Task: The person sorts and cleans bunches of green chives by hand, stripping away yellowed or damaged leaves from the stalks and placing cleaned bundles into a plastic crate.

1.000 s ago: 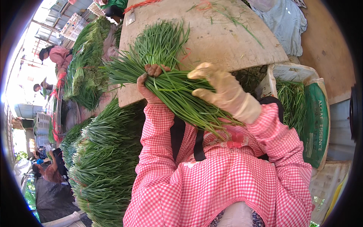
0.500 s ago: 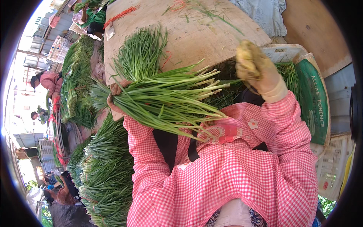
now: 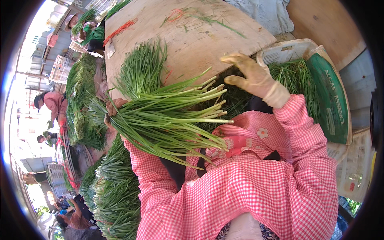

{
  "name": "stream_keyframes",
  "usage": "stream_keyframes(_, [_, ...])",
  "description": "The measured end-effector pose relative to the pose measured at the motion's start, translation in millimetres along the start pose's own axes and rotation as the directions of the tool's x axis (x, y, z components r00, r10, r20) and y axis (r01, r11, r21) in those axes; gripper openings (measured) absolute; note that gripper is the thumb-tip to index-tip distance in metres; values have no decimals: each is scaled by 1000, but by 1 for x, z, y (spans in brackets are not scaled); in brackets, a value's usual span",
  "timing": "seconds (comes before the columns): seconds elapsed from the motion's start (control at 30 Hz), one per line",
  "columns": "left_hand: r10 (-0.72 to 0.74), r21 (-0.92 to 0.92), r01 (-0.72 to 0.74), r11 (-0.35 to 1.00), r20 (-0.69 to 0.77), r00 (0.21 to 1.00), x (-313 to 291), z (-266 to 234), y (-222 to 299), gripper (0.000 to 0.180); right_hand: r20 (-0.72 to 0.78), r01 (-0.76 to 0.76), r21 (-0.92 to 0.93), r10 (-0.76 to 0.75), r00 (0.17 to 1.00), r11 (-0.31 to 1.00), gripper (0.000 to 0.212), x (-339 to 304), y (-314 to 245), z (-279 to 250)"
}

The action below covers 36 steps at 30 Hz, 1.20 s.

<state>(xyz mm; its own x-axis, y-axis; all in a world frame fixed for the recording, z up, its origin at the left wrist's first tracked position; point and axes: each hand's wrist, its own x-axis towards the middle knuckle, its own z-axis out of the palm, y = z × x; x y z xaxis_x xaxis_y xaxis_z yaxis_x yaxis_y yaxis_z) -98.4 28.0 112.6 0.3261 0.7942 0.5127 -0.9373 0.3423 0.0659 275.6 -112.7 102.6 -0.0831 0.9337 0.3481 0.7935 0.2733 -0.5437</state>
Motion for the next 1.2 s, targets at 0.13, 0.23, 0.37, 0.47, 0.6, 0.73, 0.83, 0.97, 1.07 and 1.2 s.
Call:
stream_keyframes(0.13, [-46, 40, 46, 998, -22, 999, 9, 12, -25, 21, -109, 196, 18, -193, 975, 980, 50, 30, -10, 36])
stream_keyframes(0.23, [-53, 6, 53, 999, -11, 999, 15, 18, -36, 20, 433, -103, 133, 36, 901, 986, 40, 36, -7, 40])
stream_keyframes(0.37, [-82, 3, 82, 997, 10, 997, 17, 18, -36, 20, 119, -163, 779, 113, 986, 605, 30, 12, 25, 72])
stream_keyframes(0.47, [-93, 30, 91, 995, 43, 995, 21, 19, -36, 19, 115, -294, 777, 334, 935, 556, 27, 4, 59, 72])
stream_keyframes(0.6, [-97, 43, 95, 995, 44, 994, 22, 21, -38, 19, 351, -255, -420, 415, 839, 871, 23, -9, 65, 30])
stream_keyframes(0.73, [-107, 103, 105, 989, 18, 994, 25, 21, -29, 20, 143, -270, -678, 483, 864, 684, 29, -20, 72, 8])
stream_keyframes(0.83, [-133, 89, 137, 986, -55, 990, 28, 28, -41, 20, 292, -178, 41, 158, 943, 983, 40, -9, 49, 2])
stream_keyframes(0.97, [-202, 146, 247, 958, -270, 941, 42, 20, -54, 17, 534, -398, 792, -210, 819, 463, 52, -8, 18, 0])
stream_keyframes(1.07, [-268, 243, 409, 880, -458, 848, 57, 10, -68, 17, 476, -266, 792, -282, 833, 550, 57, -23, 18, 5])
stream_keyframes(1.2, [-247, 347, 582, 735, -662, 707, 85, -23, -93, 15, 697, -448, 625, -198, 689, 640, 82, -23, 13, -8])
